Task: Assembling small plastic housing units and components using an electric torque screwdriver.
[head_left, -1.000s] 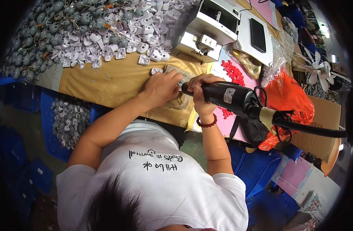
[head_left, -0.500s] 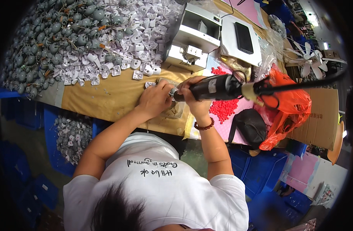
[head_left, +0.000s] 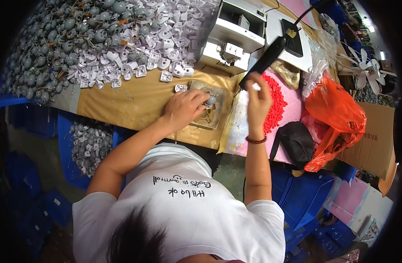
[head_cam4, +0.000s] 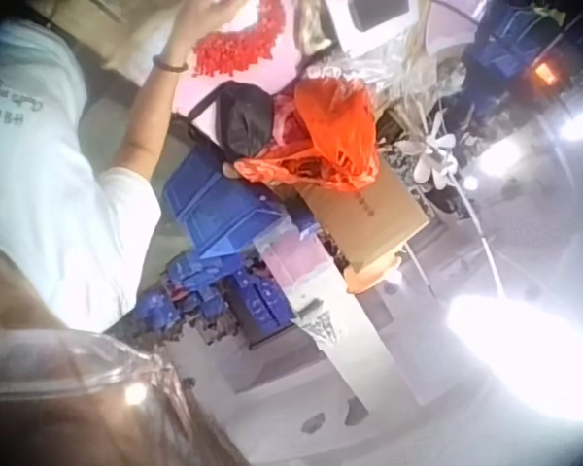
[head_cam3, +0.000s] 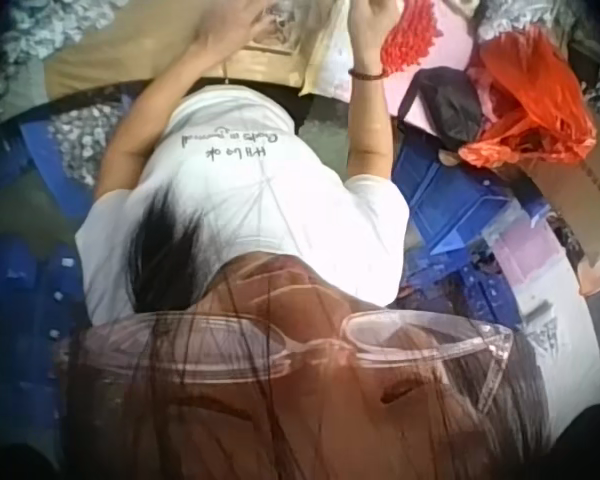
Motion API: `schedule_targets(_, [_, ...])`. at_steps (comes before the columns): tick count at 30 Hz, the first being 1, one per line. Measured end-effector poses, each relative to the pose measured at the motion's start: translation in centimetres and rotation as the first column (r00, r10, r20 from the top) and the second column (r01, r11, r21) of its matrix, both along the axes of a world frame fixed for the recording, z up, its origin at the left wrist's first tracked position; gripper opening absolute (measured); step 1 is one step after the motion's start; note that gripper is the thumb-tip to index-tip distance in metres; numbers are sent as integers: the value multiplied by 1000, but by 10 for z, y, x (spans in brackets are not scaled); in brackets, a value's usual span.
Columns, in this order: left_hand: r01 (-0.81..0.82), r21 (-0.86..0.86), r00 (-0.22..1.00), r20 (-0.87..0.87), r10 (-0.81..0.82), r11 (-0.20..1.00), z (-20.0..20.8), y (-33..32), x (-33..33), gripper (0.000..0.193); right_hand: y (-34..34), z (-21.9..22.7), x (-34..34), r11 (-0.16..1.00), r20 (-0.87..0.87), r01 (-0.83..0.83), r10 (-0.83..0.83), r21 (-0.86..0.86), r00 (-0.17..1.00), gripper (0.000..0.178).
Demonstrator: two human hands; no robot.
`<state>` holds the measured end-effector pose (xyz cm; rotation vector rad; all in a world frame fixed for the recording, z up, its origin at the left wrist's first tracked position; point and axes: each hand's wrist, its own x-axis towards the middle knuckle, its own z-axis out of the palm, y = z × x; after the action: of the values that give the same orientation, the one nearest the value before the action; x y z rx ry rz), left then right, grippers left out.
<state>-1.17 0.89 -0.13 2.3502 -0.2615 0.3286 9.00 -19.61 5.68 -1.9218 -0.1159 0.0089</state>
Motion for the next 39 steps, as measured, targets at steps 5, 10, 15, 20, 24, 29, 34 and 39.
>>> schedule_targets(5, [4,-20,1000,-2,-4,1000,0,-1,2,35,25,-57,-34,978,-53,-207,209,29,977,10])
schedule_targets(10, [-12,-78,1000,-8,11,997,1,2,7,34,44,-44,-33,992,250,-121,124,-29,960,8])
schedule_targets(15, [-26,-84,999,-38,22,996,14,9,5,33,56,-18,-25,946,48,11,-28,325,998,12])
schedule_targets(20, [-58,-115,988,-152,40,992,27,52,-29,34,46,-18,-26,894,-146,-325,382,308,912,17])
schedule_targets(24, [-187,95,930,-304,208,978,58,124,-85,40,7,-22,-19,912,-187,-410,408,28,894,19])
schedule_targets(29, [-208,659,775,-339,533,722,74,223,-159,41,-74,-55,27,870,199,-47,164,-491,966,11])
schedule_targets(34, [-256,508,905,-172,388,822,69,186,-114,37,-98,-63,52,695,374,126,218,-707,901,10])
schedule_targets(39, [-2,272,1000,-3,4,962,35,83,-29,38,-105,-82,71,627,365,155,221,-764,904,9])
